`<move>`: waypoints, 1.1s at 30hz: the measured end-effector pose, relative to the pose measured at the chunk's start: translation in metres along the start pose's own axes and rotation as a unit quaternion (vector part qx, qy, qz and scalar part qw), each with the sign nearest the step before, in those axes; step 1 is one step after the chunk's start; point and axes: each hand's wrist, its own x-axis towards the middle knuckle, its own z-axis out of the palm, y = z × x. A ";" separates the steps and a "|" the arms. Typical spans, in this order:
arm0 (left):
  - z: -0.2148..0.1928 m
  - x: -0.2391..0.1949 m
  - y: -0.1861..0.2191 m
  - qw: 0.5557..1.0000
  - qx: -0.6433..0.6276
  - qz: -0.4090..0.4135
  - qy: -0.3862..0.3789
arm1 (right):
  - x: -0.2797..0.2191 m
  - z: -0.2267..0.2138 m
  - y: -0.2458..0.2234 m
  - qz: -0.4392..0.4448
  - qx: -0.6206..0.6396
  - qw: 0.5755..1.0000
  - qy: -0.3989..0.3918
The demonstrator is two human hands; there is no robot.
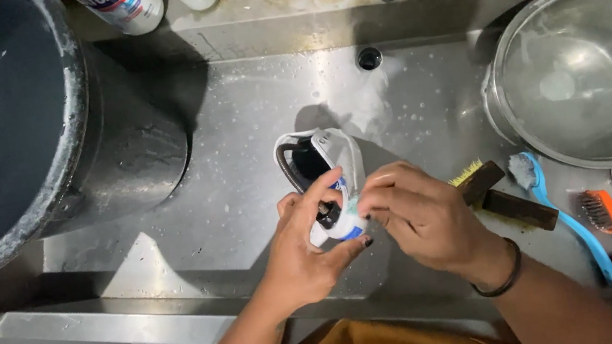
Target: The person scrubs a white sneaker with a toothbrush and water in a stainless steel sink. They repeatedly rinse the brush and the shoe under running water while scrubbing various parts of the shoe's exterior.
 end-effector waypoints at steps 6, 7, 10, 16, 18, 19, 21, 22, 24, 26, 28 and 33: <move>0.012 0.012 -0.011 0.992 0.011 0.120 0.034 | 0.000 0.011 0.008 -0.058 -0.058 0.995 0.055; 0.012 0.010 -0.012 0.991 0.017 0.126 0.033 | -0.001 0.014 0.004 -0.082 -0.059 0.993 0.053; 0.010 0.006 -0.001 0.993 0.012 0.111 0.028 | -0.002 0.019 0.004 -0.105 -0.123 0.985 0.053; 0.010 0.005 0.001 0.994 -0.006 0.106 0.033 | 0.000 -0.002 0.007 0.070 0.035 0.997 -0.006; 0.013 0.007 -0.002 0.993 -0.017 0.112 0.026 | -0.004 -0.001 0.013 0.098 0.041 0.994 0.006; 0.015 0.009 -0.003 0.992 -0.027 0.121 0.022 | -0.004 -0.002 0.017 0.122 0.044 0.991 0.016; 0.017 0.010 -0.003 0.993 -0.017 0.115 0.023 | -0.003 0.005 0.017 0.106 0.031 0.993 0.043; 0.018 0.010 -0.002 0.994 -0.008 0.106 0.027 | -0.003 0.008 0.017 0.091 0.019 0.994 0.065; 0.020 0.010 -0.006 0.994 -0.001 0.108 0.030 | -0.006 0.016 0.017 0.028 -0.025 0.996 0.079; 0.020 0.010 -0.005 0.993 0.006 0.109 0.034 | -0.007 0.022 0.013 -0.034 -0.067 0.993 0.091; 0.021 0.009 0.001 0.995 -0.031 0.087 0.030 | -0.006 0.027 0.007 -0.114 -0.108 0.983 0.095; 0.025 0.007 -0.008 0.996 -0.023 0.082 0.027 | -0.004 0.025 0.014 -0.142 -0.103 0.978 0.108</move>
